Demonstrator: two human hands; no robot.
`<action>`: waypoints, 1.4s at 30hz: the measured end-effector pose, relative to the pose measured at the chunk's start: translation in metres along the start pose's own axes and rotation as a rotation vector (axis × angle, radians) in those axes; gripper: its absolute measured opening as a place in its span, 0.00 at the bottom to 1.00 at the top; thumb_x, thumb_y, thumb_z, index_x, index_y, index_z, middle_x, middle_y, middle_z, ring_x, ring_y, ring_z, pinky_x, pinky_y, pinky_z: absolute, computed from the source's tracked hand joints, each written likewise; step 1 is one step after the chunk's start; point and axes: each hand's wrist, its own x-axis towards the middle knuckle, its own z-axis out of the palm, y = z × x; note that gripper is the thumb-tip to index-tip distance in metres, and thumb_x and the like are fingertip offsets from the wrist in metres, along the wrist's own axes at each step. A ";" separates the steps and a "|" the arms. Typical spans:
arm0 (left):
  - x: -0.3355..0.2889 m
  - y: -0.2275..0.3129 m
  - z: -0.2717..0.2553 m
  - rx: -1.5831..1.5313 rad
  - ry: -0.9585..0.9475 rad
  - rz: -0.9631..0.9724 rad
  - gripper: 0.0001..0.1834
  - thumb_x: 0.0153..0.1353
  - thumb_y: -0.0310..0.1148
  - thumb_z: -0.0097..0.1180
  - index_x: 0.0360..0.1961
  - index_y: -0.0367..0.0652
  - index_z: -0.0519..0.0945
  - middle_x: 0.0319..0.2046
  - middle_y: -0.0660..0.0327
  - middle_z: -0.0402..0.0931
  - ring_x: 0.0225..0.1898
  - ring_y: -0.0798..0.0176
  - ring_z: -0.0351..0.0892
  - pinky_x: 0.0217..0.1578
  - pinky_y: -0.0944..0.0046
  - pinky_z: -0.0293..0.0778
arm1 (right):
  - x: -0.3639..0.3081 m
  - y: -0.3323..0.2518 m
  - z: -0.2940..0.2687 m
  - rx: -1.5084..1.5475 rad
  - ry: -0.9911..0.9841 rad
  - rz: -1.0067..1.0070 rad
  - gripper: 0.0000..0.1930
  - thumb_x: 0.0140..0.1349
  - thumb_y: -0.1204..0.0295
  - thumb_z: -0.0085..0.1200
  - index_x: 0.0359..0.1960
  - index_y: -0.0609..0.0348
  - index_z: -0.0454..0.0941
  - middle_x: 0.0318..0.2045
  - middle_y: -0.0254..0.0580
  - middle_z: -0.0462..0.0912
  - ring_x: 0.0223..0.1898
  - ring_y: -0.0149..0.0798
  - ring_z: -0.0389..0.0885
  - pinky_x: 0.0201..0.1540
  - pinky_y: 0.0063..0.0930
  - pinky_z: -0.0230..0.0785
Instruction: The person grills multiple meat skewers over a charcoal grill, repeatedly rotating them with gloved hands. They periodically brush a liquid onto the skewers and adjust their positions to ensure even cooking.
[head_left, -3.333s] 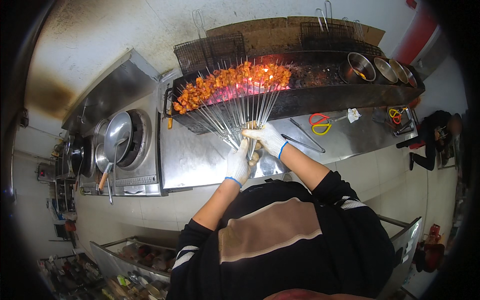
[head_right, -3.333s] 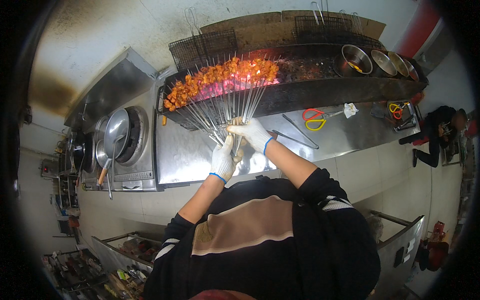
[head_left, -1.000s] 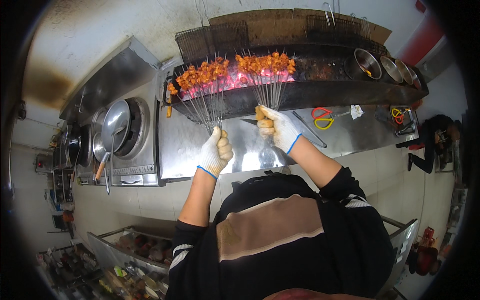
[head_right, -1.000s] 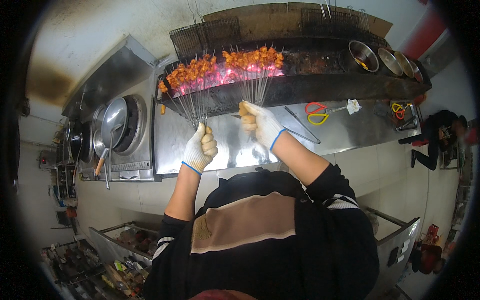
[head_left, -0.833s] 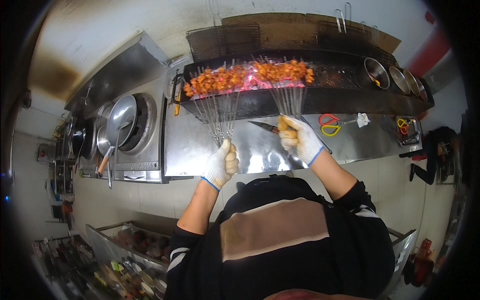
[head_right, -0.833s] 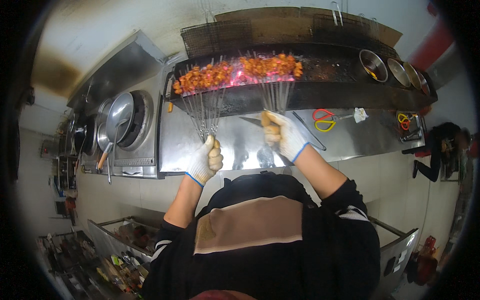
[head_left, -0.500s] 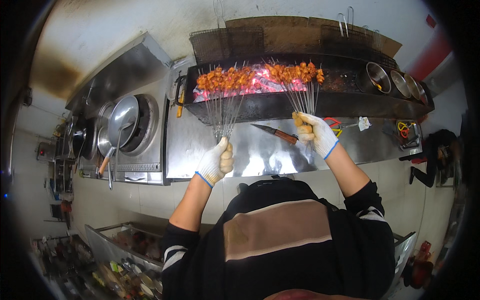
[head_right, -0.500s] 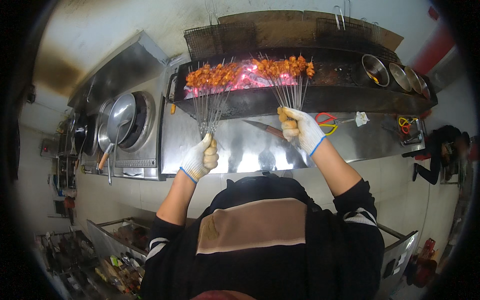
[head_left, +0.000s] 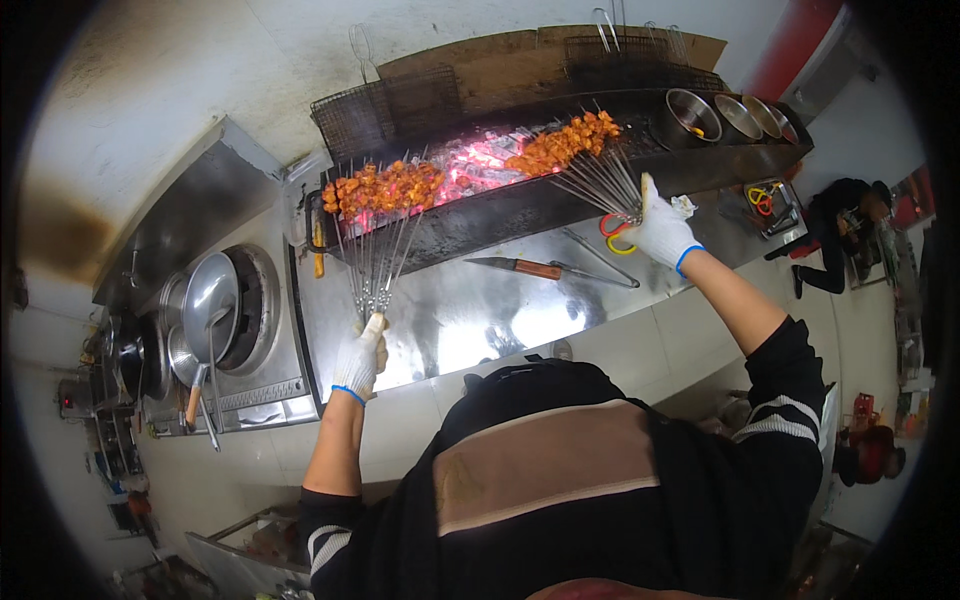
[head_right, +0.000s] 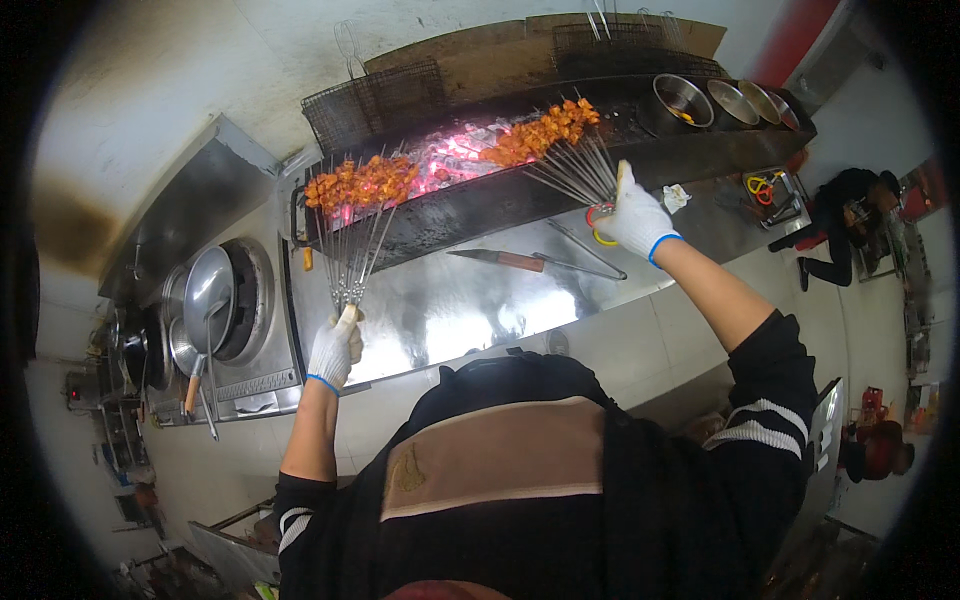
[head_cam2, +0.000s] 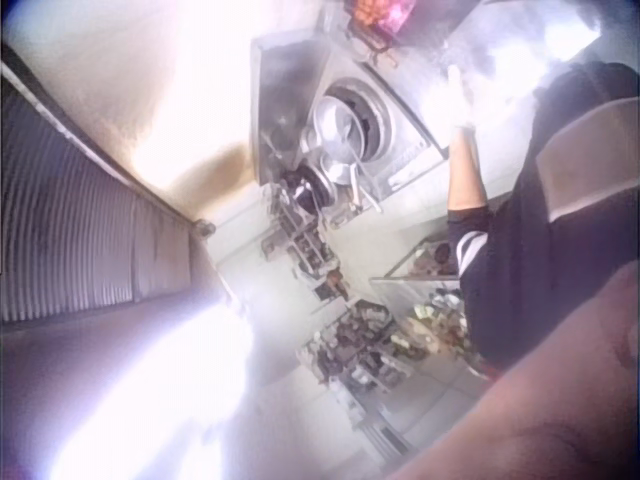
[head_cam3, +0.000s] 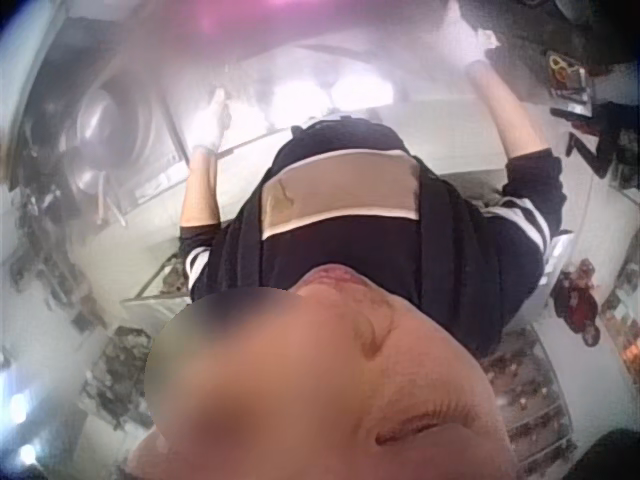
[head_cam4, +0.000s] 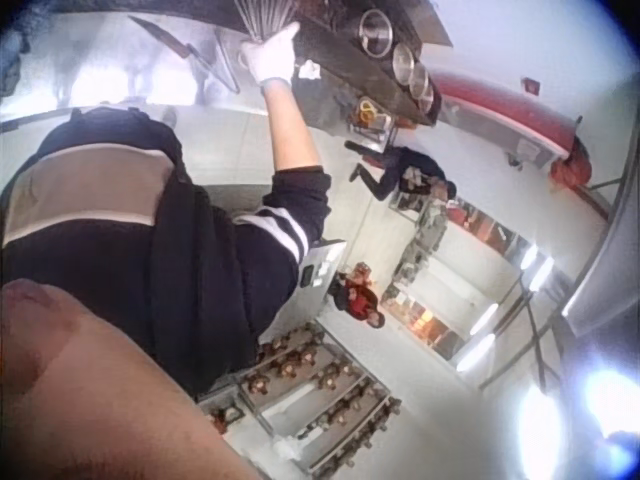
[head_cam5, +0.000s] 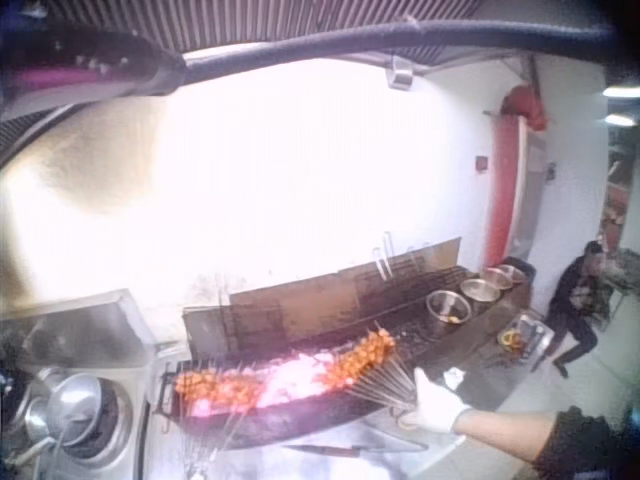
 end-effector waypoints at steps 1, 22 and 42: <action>0.004 -0.002 -0.005 0.080 0.077 0.076 0.18 0.68 0.48 0.59 0.32 0.44 0.72 0.16 0.73 0.60 0.12 0.74 0.55 0.11 0.70 0.53 | -0.001 0.003 0.000 -0.234 -0.012 -0.003 0.45 0.59 0.66 0.61 0.73 0.69 0.49 0.44 0.61 0.79 0.42 0.53 0.86 0.44 0.44 0.78; -0.009 0.018 0.019 1.721 0.604 0.351 0.25 0.66 0.30 0.51 0.62 0.30 0.63 0.32 0.46 0.81 0.33 0.47 0.85 0.32 0.53 0.82 | -0.008 0.032 0.057 1.333 -0.344 0.303 0.11 0.69 0.66 0.53 0.47 0.59 0.76 0.25 0.35 0.76 0.22 0.30 0.72 0.22 0.21 0.62; -0.033 -0.005 0.037 1.013 0.675 0.522 0.16 0.68 0.37 0.54 0.52 0.40 0.75 0.24 0.47 0.78 0.26 0.41 0.79 0.32 0.46 0.74 | -0.005 -0.032 0.089 2.295 -1.270 0.225 0.15 0.77 0.65 0.40 0.56 0.60 0.69 0.24 0.24 0.59 0.16 0.18 0.51 0.17 0.13 0.43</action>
